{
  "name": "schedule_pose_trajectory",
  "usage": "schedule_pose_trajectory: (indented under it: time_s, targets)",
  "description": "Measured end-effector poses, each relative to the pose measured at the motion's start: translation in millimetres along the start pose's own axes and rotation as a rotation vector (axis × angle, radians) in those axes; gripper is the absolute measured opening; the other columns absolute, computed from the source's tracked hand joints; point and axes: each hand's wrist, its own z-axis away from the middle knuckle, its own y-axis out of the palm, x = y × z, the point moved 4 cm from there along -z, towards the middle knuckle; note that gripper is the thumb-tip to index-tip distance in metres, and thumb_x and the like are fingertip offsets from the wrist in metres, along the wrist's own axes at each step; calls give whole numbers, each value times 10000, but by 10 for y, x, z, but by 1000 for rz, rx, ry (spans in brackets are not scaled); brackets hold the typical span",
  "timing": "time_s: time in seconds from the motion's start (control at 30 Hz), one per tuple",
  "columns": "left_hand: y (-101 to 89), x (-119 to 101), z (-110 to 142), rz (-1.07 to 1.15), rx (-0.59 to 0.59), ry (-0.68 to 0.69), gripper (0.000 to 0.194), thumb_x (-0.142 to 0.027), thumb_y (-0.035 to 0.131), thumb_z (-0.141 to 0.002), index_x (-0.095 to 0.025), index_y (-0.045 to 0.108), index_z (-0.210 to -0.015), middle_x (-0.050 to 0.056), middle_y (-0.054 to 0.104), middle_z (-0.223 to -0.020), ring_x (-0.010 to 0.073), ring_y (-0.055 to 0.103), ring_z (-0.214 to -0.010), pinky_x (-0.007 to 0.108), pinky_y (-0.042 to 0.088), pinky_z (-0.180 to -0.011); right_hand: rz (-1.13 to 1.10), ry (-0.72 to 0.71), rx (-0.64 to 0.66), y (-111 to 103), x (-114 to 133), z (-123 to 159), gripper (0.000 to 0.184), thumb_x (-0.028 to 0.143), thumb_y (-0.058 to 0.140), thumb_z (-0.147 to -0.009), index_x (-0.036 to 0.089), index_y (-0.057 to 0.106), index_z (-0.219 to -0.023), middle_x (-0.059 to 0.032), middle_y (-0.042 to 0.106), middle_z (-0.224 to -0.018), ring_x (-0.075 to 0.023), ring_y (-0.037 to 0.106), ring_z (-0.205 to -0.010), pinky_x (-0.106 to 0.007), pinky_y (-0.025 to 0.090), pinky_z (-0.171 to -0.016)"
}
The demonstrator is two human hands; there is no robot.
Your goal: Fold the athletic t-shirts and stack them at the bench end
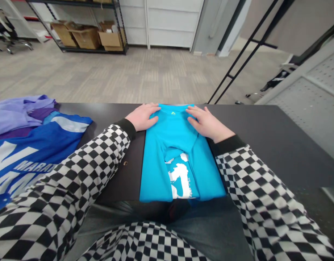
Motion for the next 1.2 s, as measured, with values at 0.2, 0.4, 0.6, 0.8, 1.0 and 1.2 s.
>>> schedule_pose_trajectory:
  time_s: [0.2,0.4,0.6,0.8,1.0,1.2]
  targets:
    - [38,21,23,-55,44,-68,822,-675,489,-1042,-209,499,-1719,108,465,-1794,389,370,-1685,586,243,-1406,-41,138,192,-24,-454,37,764,717,545,-1074,365,457,-1746,-80,310,-1851,-460,221,-1725,-874,59,-1319]
    - [44,18,39,-40,59,-103,845,-714,488,-1039,-245,465,-1741,91,420,-1821,421,323,-1703,649,188,-1404,26,107,32,-136,-322,-12,601,602,502,-1120,306,608,-1632,-114,415,-1811,-433,311,-1705,-839,109,-1335]
    - [55,-7,49,-46,103,-120,877,-759,465,-1038,-265,430,-1762,81,344,-1855,434,262,-1726,700,149,-1394,49,-131,171,71,-172,-307,554,509,422,-1154,350,580,-1661,-66,534,-1743,-349,382,-1686,-757,168,-1372]
    - [55,2,59,-42,148,-134,972,-855,436,-1012,-296,342,-1802,54,259,-1882,459,180,-1744,715,99,-1393,36,-11,289,74,-381,-259,697,679,375,-1140,402,379,-1779,-45,241,-1872,-401,156,-1745,-833,82,-1336]
    - [84,60,63,-29,142,-121,1021,-906,448,-981,-317,326,-1807,57,257,-1881,467,164,-1746,722,88,-1389,17,59,253,-5,-591,-184,693,658,421,-1126,420,383,-1776,-41,249,-1870,-462,142,-1732,-863,77,-1316]
    - [109,72,67,-24,155,-113,1037,-917,429,-980,-316,299,-1815,57,223,-1888,467,140,-1750,713,64,-1393,7,148,228,-78,-737,-102,755,681,456,-1101,383,365,-1789,-68,196,-1878,-469,80,-1734,-872,73,-1309]
